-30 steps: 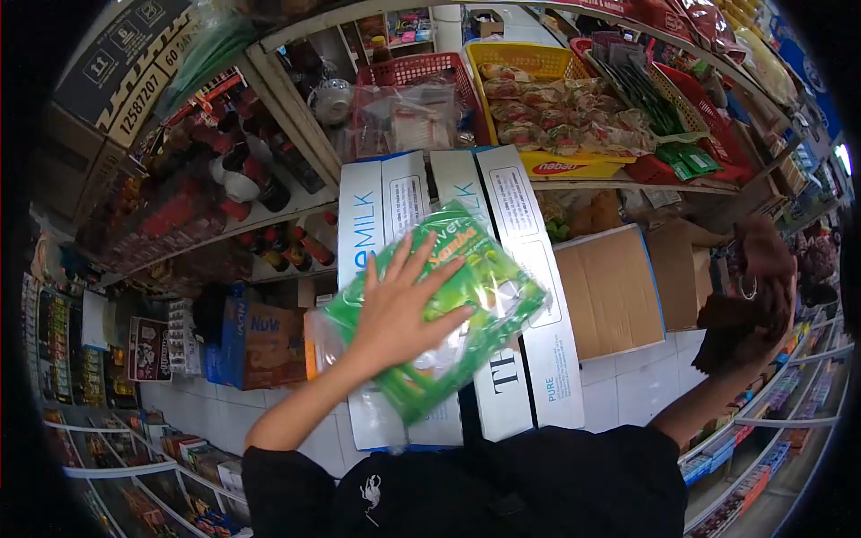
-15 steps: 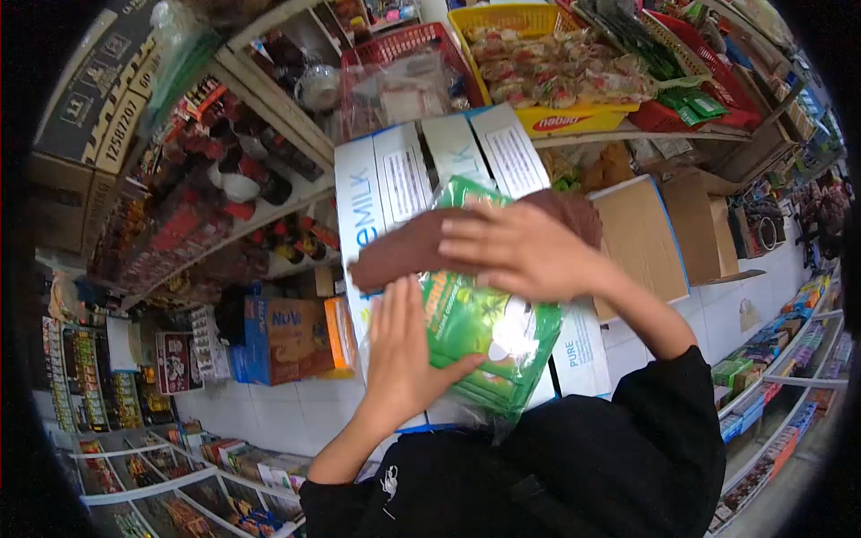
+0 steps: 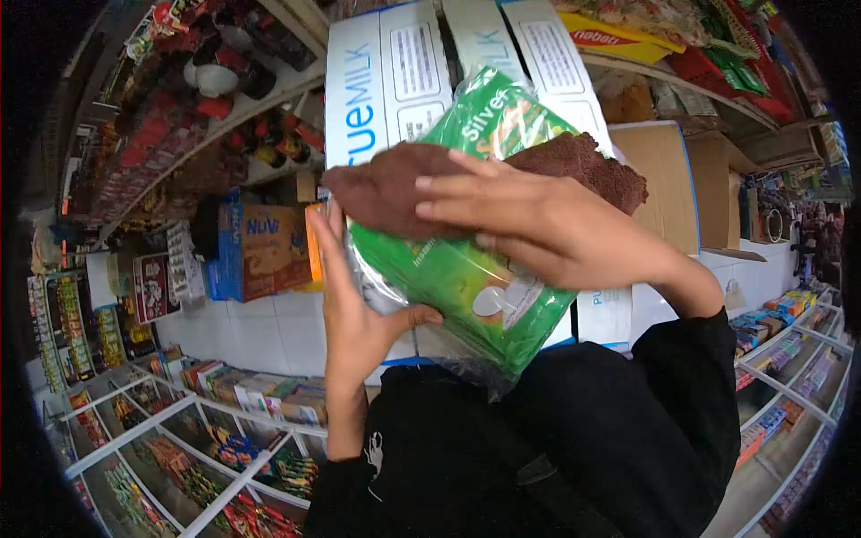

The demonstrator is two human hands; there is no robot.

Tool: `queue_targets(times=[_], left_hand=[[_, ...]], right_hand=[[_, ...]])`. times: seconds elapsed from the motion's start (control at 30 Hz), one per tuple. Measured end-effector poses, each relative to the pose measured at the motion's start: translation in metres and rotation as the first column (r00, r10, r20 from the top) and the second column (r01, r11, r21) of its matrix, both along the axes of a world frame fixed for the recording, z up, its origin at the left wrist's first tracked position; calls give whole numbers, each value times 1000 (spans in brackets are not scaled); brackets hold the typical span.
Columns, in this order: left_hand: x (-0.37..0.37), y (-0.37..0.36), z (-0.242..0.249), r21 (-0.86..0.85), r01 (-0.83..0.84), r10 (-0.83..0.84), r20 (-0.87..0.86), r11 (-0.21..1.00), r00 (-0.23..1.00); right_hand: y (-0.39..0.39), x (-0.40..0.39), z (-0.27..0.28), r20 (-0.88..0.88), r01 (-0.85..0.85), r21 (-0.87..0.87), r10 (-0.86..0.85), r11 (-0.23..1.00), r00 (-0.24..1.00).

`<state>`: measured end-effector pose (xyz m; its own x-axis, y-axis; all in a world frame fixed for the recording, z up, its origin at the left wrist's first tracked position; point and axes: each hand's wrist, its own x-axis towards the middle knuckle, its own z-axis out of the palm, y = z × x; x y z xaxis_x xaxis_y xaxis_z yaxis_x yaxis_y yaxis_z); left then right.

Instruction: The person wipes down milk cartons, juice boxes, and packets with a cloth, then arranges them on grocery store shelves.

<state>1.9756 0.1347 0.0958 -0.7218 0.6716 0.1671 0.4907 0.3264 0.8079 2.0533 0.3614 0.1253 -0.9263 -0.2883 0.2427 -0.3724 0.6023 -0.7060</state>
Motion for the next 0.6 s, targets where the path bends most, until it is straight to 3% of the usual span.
queue_targets(times=[0.07,0.13,0.17,0.2,0.27,0.3,0.47,0.5,0.6], left_hand=[[3,0,2,71,-37,26,148,997,989],[12,10,-1,366,-222,33,457,904,889],[6,3,-1,217,-51,-1,233,975,972],[8,3,-1,215,-65,9,252,974,968],[10,6,4,213,-92,28,284,973,958],[10,6,7,71,-114,104,132,991,986],[5,7,-5,194,-54,36,93,979,995],[5,7,-5,181,-51,36,84,982,996],[5,5,-3,131,-43,35,62,990,997]], right_hand=[[-7,9,7,-34,-155,-10,155,988,987],[-9,11,7,-68,-255,-9,253,967,965],[-9,8,5,-82,-280,-3,279,960,957],[-8,5,3,-97,-304,5,303,953,948],[-2,-8,-6,-233,-111,199,157,974,960],[5,-19,-13,-240,-33,211,84,977,967],[54,-66,-30,-321,227,225,-148,948,936],[62,-64,-10,-12,103,223,-103,969,995],[62,-65,-20,-10,192,135,-192,972,981]])
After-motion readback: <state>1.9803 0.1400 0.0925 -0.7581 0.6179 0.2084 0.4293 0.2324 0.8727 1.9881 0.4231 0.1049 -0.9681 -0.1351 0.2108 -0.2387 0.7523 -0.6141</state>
